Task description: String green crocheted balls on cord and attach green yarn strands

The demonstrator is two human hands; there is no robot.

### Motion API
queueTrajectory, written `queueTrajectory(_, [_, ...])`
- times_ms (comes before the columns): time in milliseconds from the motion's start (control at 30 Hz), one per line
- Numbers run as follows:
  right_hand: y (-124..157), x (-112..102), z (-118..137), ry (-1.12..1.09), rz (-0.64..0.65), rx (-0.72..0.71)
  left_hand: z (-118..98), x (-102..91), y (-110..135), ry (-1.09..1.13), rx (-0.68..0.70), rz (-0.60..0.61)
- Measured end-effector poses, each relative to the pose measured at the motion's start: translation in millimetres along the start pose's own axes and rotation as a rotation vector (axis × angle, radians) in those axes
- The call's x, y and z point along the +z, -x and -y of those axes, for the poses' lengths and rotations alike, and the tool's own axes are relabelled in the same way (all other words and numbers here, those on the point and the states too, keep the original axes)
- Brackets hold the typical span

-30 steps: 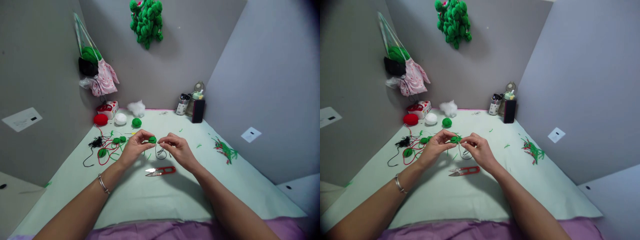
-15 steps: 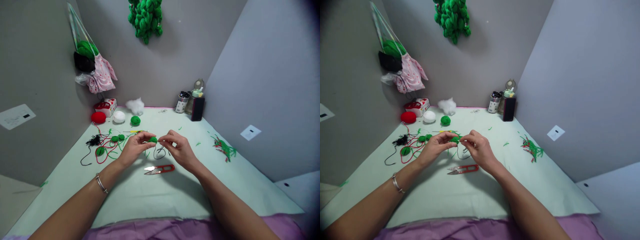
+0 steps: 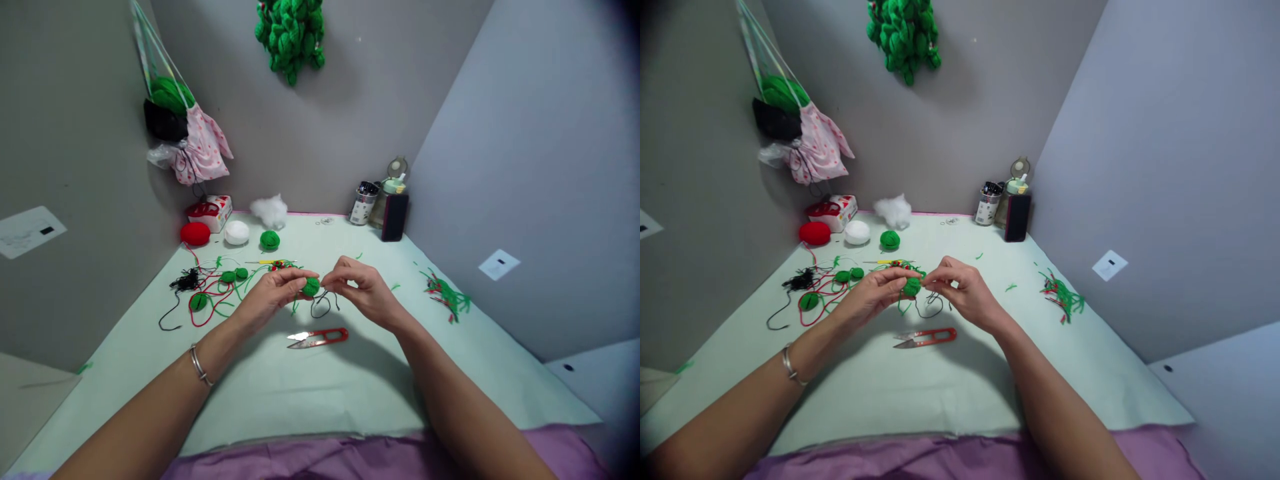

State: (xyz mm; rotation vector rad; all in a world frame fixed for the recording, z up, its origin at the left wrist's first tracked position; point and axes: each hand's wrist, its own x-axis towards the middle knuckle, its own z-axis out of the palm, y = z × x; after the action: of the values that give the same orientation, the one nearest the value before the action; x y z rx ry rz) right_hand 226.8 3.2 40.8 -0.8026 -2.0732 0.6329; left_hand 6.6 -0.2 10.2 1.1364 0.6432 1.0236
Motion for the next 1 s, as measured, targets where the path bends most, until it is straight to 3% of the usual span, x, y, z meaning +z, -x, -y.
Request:
queueTrajectory(333, [-1.5,9.1,3.5,-0.080,-0.054,0.090,0.6,4.0,0.8,0.086,0.001,-0.013])
queueTrajectory(533, [-4.2,9.0,3.3,-0.169,-0.138,0.176,-3.6,3.8,2.7,0.080,-0.012,0.050])
queueTrajectory(800, [-4.3,21.4,-7.5,-0.251,-0.088,0.453,14.6,1.7,-3.5,0.019,0.010,-0.097])
queueTrajectory(900, [-2.8,26.0,-5.5,-0.304,-0.106,0.421,19.5,1.4,-5.9,-0.038,-0.006,-0.134])
queueTrajectory(1000, [1.1,30.4,-2.1,-0.129,-0.108,0.298,20.8,3.2,-6.2,-0.058,-0.003,-0.155])
